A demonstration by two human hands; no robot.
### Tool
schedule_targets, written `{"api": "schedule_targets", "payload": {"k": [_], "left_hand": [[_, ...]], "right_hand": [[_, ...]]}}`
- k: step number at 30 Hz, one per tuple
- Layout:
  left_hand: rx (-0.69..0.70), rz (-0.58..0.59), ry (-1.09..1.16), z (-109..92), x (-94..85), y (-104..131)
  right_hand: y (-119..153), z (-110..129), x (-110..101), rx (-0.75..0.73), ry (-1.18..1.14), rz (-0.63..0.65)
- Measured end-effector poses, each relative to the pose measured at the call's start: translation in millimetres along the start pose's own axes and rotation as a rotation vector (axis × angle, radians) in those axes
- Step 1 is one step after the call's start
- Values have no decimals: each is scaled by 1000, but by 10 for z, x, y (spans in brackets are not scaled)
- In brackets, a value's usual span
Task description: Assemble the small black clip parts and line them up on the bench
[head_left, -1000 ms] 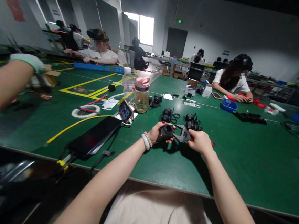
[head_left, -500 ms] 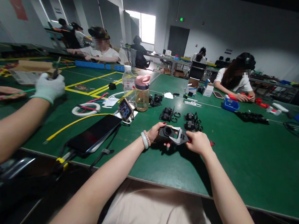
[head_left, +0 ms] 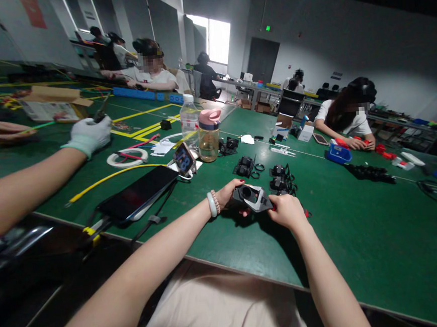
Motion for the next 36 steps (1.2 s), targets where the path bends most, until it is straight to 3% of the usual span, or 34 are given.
{"api": "schedule_targets", "payload": {"k": [6, 14, 19, 24, 36], "left_hand": [[72, -11, -2, -28, 4, -33], [169, -160, 3, -27, -123, -86], [318, -316, -38, -82, -263, -113], [413, -396, -138, -116, -357, -134], [644, -479, -462, -352, -181, 41]], "right_hand": [[9, 29, -8, 28, -23, 21], [31, 50, 19, 74, -88, 24], [38, 77, 33, 96, -116, 21], [34, 91, 34, 103, -129, 11], [70, 190, 50, 194, -217, 16]]}}
Point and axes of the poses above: each hand's wrist, its own y-axis away from the middle knuckle, its own x-axis out of the palm, z = x × y, the point moved 6 cm from there along -y, towards the middle knuckle, and after that the axes turned 9 degrees about -z, right-handed, at the moved point
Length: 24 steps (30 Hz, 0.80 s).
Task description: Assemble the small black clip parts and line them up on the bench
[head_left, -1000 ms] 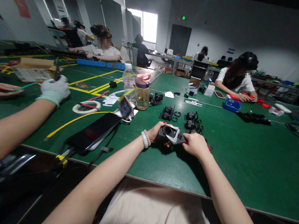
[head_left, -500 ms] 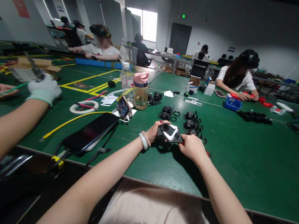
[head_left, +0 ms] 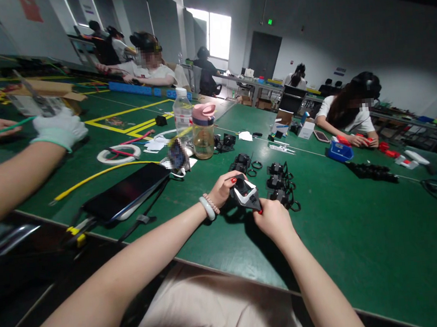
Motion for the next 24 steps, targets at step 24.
{"api": "schedule_targets", "payload": {"k": [24], "left_hand": [[56, -159, 48, -19, -118, -25]], "right_hand": [[-45, -89, 64, -7, 57, -80]]}}
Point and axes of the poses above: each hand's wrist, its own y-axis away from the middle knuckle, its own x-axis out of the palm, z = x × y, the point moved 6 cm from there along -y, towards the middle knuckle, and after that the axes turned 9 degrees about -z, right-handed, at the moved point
